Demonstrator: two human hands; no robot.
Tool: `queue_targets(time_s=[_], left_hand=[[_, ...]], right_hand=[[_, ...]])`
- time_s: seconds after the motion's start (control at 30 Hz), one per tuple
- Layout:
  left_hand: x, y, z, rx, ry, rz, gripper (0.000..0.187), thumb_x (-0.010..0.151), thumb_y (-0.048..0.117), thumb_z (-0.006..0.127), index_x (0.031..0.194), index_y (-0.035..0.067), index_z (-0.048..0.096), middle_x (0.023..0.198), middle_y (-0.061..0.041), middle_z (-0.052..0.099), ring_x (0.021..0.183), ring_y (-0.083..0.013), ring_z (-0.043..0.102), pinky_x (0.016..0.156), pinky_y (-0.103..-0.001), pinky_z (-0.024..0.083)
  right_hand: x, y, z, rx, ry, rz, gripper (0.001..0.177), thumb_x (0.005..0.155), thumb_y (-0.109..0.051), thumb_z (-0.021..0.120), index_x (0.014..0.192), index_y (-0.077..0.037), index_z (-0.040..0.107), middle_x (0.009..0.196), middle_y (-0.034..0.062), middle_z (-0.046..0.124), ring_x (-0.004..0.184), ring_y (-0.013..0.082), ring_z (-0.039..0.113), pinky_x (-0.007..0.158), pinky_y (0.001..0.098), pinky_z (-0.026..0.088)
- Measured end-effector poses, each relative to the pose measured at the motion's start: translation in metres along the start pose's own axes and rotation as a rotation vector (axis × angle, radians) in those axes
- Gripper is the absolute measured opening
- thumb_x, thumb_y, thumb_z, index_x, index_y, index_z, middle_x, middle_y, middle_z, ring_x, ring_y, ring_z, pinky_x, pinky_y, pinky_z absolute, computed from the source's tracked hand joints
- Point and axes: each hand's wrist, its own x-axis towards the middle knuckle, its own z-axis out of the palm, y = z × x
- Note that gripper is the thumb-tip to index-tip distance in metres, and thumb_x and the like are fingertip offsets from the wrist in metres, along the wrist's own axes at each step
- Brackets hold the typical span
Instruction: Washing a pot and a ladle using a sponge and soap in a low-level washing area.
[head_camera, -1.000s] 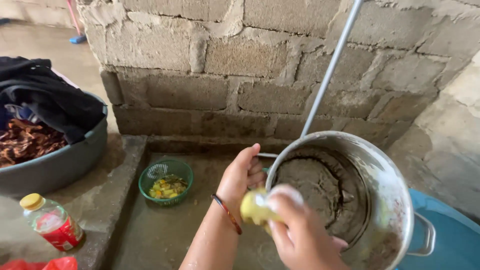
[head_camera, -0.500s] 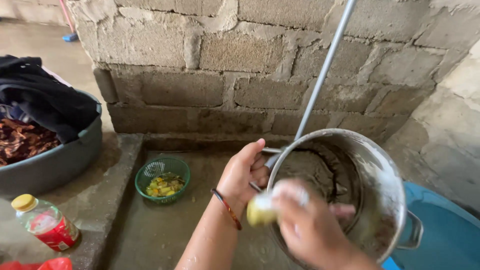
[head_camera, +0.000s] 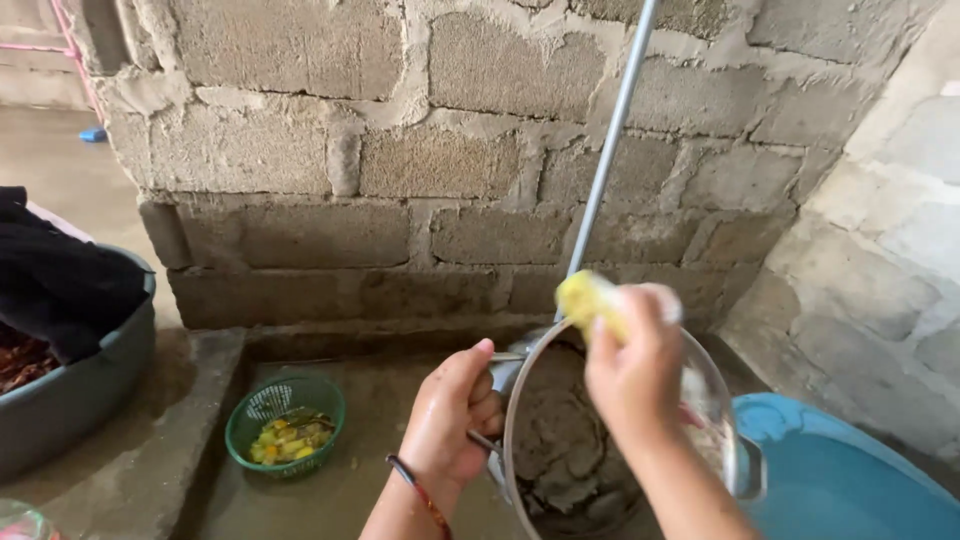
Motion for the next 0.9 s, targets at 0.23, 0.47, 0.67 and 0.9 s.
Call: queue_targets(time_s=[0.23, 0.47, 0.67, 0.9], left_hand=[[0.004, 0.000, 0.000, -0.032, 0.092, 0.058, 0.036, 0.094, 0.024, 0.066, 0.068, 0.017, 0.042, 0.054, 0.007, 0.030, 0.042, -0.0084, 0.024, 0.041, -0.030, 0.018], [0.002, -0.006, -0.003, 0.067, 0.065, 0.068, 0.043, 0.095, 0.024, 0.069, 0.066, 0.017, 0.038, 0.053, 0.008, 0.026, 0.043, -0.0075, 0.022, 0.042, -0.030, 0.017], [-0.002, -0.007, 0.001, 0.010, 0.081, 0.021, 0.041, 0.095, 0.026, 0.067, 0.067, 0.018, 0.038, 0.055, 0.008, 0.028, 0.045, -0.0080, 0.023, 0.044, -0.031, 0.018], [0.006, -0.008, -0.036, 0.000, 0.023, -0.053, 0.043, 0.093, 0.027, 0.068, 0.065, 0.019, 0.037, 0.053, 0.007, 0.027, 0.043, -0.0087, 0.023, 0.044, -0.031, 0.018]], right_hand=[[-0.004, -0.028, 0.013, 0.071, 0.115, -0.013, 0.028, 0.076, 0.006, 0.064, 0.104, -0.002, 0.065, 0.098, 0.0194, 0.065, 0.096, 0.0389, 0.065, 0.083, 0.0480, 0.052], [-0.012, -0.003, 0.016, -0.049, 0.176, 0.188, 0.028, 0.079, 0.006, 0.066, 0.106, -0.001, 0.064, 0.102, 0.0203, 0.066, 0.097, 0.0384, 0.065, 0.087, 0.0468, 0.051], [-0.022, 0.035, 0.016, -0.047, 0.124, 0.198, 0.031, 0.086, 0.002, 0.062, 0.116, -0.003, 0.062, 0.111, 0.0188, 0.067, 0.103, 0.0381, 0.067, 0.091, 0.0454, 0.053], [0.003, 0.066, -0.010, 0.175, -0.014, 0.664, 0.049, 0.085, -0.008, 0.067, 0.133, -0.009, 0.059, 0.115, 0.0217, 0.066, 0.099, 0.0445, 0.067, 0.078, 0.0532, 0.054]])
